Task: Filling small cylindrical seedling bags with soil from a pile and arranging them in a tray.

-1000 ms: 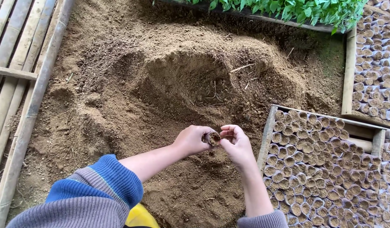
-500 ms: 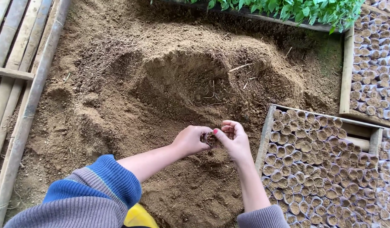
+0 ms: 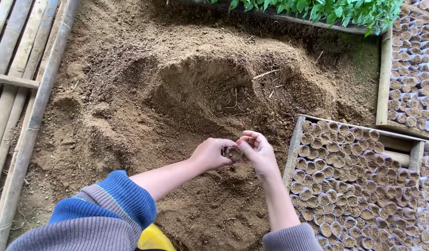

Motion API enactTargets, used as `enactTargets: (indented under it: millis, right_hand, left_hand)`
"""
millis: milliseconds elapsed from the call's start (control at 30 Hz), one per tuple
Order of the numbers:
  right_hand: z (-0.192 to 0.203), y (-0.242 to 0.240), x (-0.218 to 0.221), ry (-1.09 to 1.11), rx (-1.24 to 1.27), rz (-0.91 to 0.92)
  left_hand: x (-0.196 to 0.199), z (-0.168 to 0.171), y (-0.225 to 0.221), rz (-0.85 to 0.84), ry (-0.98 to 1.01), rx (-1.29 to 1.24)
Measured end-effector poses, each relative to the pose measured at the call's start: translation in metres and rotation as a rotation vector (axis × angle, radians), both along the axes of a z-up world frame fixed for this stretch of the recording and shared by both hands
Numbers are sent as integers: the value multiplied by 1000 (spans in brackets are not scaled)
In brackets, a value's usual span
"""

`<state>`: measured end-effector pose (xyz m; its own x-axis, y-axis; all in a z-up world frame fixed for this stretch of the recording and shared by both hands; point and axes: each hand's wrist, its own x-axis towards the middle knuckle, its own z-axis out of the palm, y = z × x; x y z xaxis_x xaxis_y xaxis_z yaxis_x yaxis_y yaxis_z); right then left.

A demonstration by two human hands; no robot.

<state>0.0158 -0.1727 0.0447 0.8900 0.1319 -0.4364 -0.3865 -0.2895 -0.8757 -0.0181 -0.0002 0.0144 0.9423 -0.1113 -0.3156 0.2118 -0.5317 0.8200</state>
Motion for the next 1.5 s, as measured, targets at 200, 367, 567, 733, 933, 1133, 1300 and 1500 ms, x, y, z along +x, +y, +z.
enactTargets:
  millis: [200,367,567,733,933,1133,1300,1500]
  right_hand:
    - [-98,-46,2,-107,-402,166]
    - [-157,-44,-38,-1,-698,440]
    - [-125,-41,-37,-82,-753,481]
    - [-14,-26,8,-163,-640,391]
    - [10,-5,11,-327,-503,544]
    - [22,-6,9,-353,-464,570]
    - [20,-7,22,-259,-325,387]
    - [8,-13,27,-87,-339,391]
  left_hand:
    - [-2,0,3,-5,39,-7]
    - [0,-7,0,-11,71,27]
    - [-1,-11,0,-12,73,66]
    - [1,-17,1,-37,66,121]
    - [6,12,-2,-45,102,161]
    - [9,19,-1,-32,138,118]
    - [10,23,-1,-42,88,23]
    - [12,3,-8,-109,11,97]
